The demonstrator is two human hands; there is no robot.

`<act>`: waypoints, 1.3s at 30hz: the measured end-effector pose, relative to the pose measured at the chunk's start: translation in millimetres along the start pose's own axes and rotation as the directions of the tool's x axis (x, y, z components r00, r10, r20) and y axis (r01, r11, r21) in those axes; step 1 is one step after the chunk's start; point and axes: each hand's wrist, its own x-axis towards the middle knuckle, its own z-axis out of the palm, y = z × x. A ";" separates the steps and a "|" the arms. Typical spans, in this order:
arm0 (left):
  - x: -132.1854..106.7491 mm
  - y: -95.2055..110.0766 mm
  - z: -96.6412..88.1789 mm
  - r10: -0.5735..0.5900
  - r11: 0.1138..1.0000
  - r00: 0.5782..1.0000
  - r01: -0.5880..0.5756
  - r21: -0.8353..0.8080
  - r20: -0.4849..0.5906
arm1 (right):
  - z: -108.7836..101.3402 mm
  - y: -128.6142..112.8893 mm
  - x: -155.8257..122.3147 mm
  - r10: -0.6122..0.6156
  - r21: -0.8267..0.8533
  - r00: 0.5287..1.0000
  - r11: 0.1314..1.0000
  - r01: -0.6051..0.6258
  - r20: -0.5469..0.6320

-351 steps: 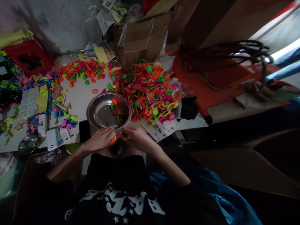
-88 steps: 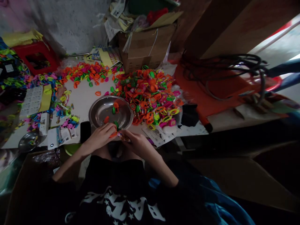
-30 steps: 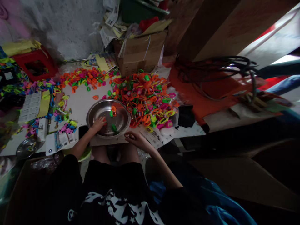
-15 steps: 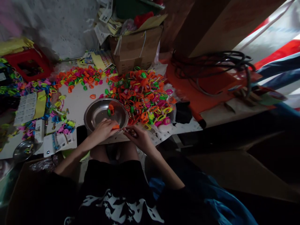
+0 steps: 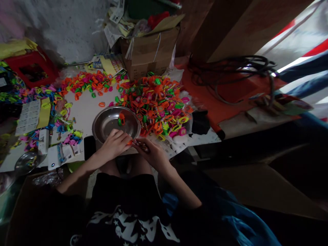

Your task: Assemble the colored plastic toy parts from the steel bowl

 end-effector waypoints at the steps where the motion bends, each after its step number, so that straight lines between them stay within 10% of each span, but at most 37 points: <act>1: 0.1 0.3 -1.0 0.002 1.000 1.000 -0.002 0.005 -0.005 | 0.4 0.3 -0.2 -0.021 -0.015 1.000 1.000 0.021 -0.008; 13: -0.2 -0.7 -9.9 0.012 0.998 0.996 -0.017 0.056 0.084 | -8.8 0.1 -4.8 -0.198 -0.383 0.962 0.887 0.258 0.190; 21: 6.3 -1.3 -14.9 0.033 0.999 0.997 -0.036 0.033 0.069 | -7.1 -4.9 -4.4 -0.139 -0.315 0.990 0.938 0.143 0.036; 39: -3.3 1.4 -8.6 0.087 0.995 0.992 -0.090 0.035 0.087 | -11.8 -5.7 -3.4 -0.200 -0.329 0.947 0.902 0.279 0.253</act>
